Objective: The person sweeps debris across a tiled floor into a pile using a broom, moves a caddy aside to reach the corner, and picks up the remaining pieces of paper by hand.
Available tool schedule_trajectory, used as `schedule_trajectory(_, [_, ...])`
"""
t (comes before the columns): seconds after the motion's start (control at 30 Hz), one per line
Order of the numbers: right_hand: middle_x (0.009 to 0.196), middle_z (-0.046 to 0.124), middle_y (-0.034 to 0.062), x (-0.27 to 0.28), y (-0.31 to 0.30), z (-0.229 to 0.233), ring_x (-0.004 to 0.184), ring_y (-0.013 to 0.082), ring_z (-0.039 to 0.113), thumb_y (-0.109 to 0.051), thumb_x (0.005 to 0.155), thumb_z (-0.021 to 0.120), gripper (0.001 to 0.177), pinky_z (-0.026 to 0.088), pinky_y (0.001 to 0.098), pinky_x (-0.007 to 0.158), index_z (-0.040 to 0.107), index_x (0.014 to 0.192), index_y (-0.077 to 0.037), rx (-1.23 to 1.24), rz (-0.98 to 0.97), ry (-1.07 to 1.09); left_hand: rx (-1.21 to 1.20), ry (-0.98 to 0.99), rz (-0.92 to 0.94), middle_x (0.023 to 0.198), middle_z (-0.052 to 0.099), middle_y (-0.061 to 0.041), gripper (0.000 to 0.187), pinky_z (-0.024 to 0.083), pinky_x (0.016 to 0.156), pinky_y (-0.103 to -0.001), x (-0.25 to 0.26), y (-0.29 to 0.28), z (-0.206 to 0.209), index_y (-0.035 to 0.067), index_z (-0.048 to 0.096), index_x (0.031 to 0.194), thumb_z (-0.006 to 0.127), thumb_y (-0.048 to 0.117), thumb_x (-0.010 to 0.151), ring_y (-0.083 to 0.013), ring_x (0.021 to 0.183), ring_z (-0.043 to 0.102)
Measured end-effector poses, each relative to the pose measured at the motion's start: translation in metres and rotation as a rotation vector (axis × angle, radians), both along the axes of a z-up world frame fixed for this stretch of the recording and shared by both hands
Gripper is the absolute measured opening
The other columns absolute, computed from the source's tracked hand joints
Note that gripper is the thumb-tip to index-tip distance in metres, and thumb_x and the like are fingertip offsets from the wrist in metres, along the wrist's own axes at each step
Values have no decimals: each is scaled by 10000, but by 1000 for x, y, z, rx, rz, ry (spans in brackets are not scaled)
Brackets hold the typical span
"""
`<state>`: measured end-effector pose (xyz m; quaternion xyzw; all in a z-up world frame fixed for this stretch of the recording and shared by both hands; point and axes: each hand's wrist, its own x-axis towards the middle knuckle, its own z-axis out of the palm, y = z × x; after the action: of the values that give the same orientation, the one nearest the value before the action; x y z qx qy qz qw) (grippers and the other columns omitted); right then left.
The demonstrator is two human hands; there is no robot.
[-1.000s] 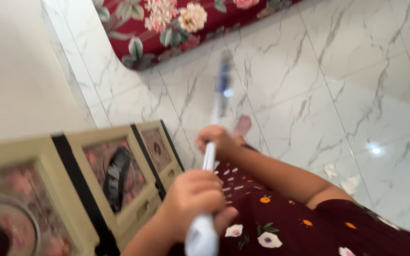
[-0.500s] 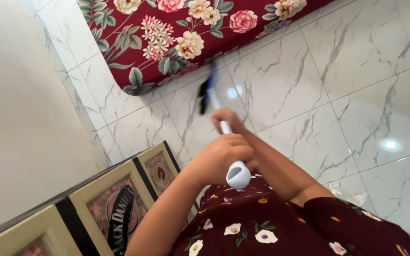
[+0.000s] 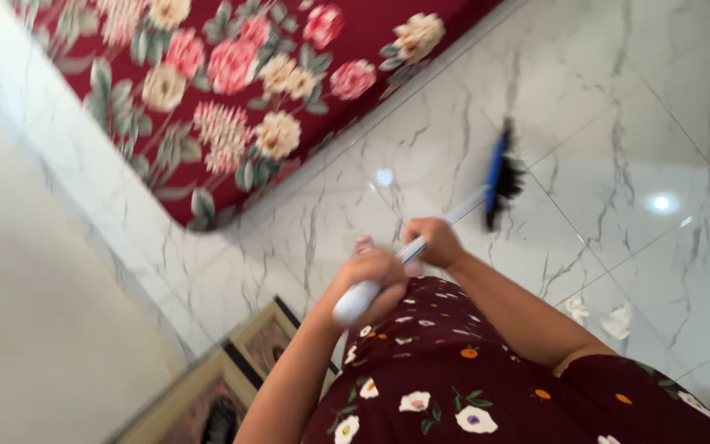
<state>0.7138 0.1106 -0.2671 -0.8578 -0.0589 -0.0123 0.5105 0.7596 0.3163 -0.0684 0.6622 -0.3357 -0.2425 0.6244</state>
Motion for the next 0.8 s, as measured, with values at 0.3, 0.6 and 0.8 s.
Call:
schedule_trajectory(0.3, [741,655,49,27,75,45,672,175,638,-143,926,714,126,504,322,621,672,859,-46,502,-106,-121,64,-331,-305,764,616,-55,266,516,677,-412,43,-53,79,95,583,774,828,168,847,-279,728,643])
schedule_trajectory(0.6, [641,536,70,149,-54,-65,577,262,543,-90,874,653,250,435,383,550,513,667,-98,138,-235,-292,83,-291,-406,763,597,-83,239,529,709,-427,151,-135,25,69,556,724,772,92,822,-308,740,624])
schedule_trajectory(0.8, [661,612,37,145,-173,-79,627,292,608,-156,803,683,197,477,408,610,534,676,-144,-5,-406,-215,-95,-195,-607,790,624,-87,154,538,831,-437,205,-207,-49,59,577,775,728,31,796,-311,820,665])
